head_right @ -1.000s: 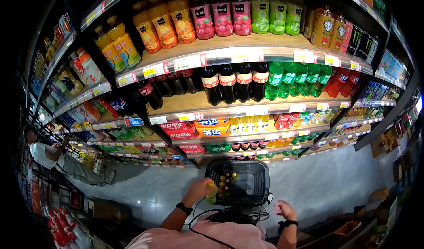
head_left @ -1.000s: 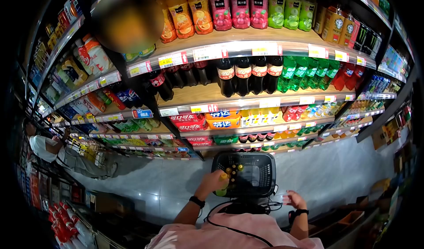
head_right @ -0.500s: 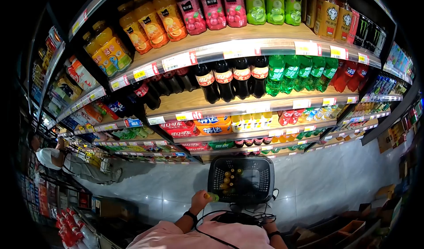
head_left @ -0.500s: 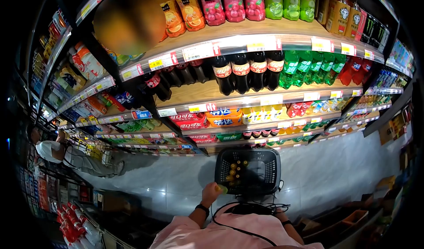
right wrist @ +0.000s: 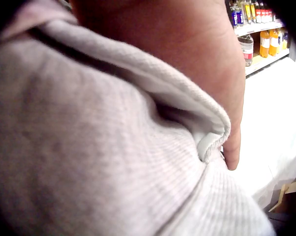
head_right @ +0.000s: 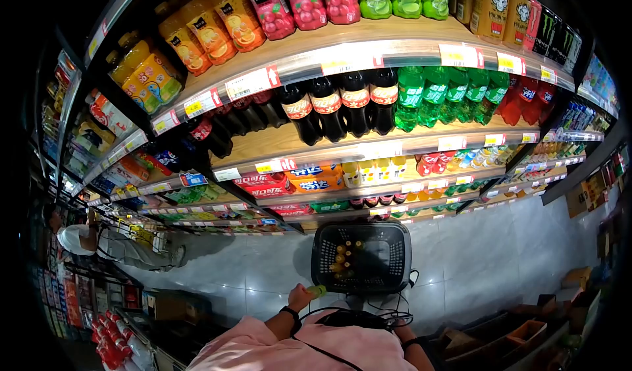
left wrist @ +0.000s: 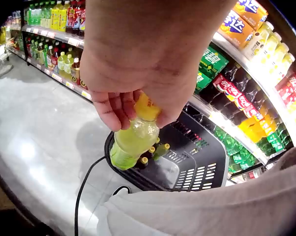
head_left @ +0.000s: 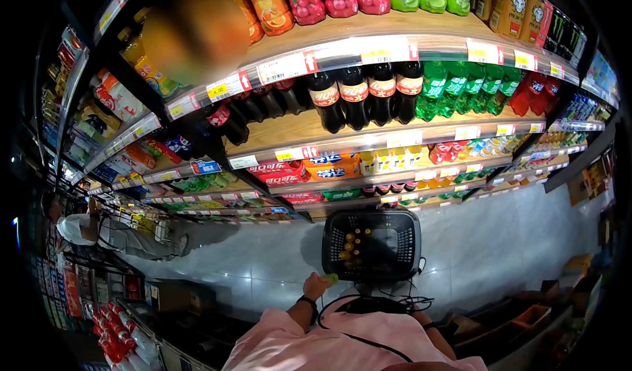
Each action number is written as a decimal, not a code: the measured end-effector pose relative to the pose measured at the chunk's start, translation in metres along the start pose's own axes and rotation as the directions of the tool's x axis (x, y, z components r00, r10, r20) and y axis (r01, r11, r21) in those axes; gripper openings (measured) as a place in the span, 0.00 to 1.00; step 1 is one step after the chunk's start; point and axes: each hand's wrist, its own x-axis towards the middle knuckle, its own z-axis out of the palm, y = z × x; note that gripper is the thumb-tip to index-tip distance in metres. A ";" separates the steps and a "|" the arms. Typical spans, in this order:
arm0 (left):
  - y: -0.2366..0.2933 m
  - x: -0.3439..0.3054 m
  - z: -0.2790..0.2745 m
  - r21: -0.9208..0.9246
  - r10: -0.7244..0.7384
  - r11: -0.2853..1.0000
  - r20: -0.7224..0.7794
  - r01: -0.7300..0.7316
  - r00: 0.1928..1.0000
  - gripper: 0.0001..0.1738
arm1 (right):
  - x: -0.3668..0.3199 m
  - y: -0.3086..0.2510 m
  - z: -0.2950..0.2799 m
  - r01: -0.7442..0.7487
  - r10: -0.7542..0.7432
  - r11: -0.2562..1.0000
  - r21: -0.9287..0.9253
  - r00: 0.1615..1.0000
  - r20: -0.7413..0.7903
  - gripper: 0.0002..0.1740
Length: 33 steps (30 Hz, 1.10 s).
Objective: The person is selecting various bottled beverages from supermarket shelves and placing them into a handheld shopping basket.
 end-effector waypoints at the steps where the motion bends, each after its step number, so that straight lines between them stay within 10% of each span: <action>1: -0.002 0.001 0.001 -0.027 -0.056 0.998 0.032 0.057 0.998 0.31 | 0.001 -0.001 -0.001 0.005 -0.004 1.000 0.002 1.000 -0.005 0.19; 17: -0.007 0.006 0.012 -0.024 0.131 0.991 0.034 -0.131 0.991 0.23 | 0.004 0.023 0.031 0.297 -0.240 0.936 0.190 0.932 -0.273 0.20; 19: -0.001 0.010 0.011 -0.097 0.193 0.978 0.061 -0.186 0.979 0.20 | 0.007 0.047 0.044 0.259 -0.257 0.966 -0.003 0.959 -0.121 0.24; 27: 0.020 0.049 0.008 -0.127 0.265 0.964 0.384 -0.234 0.884 0.16 | 0.004 0.071 0.068 -0.038 0.042 0.866 0.499 0.999 0.004 0.28; 33: 0.069 0.072 0.023 -0.076 0.333 0.938 0.468 -0.338 0.819 0.18 | -0.015 0.023 0.046 -0.008 -0.001 0.995 -0.096 0.996 -0.091 0.18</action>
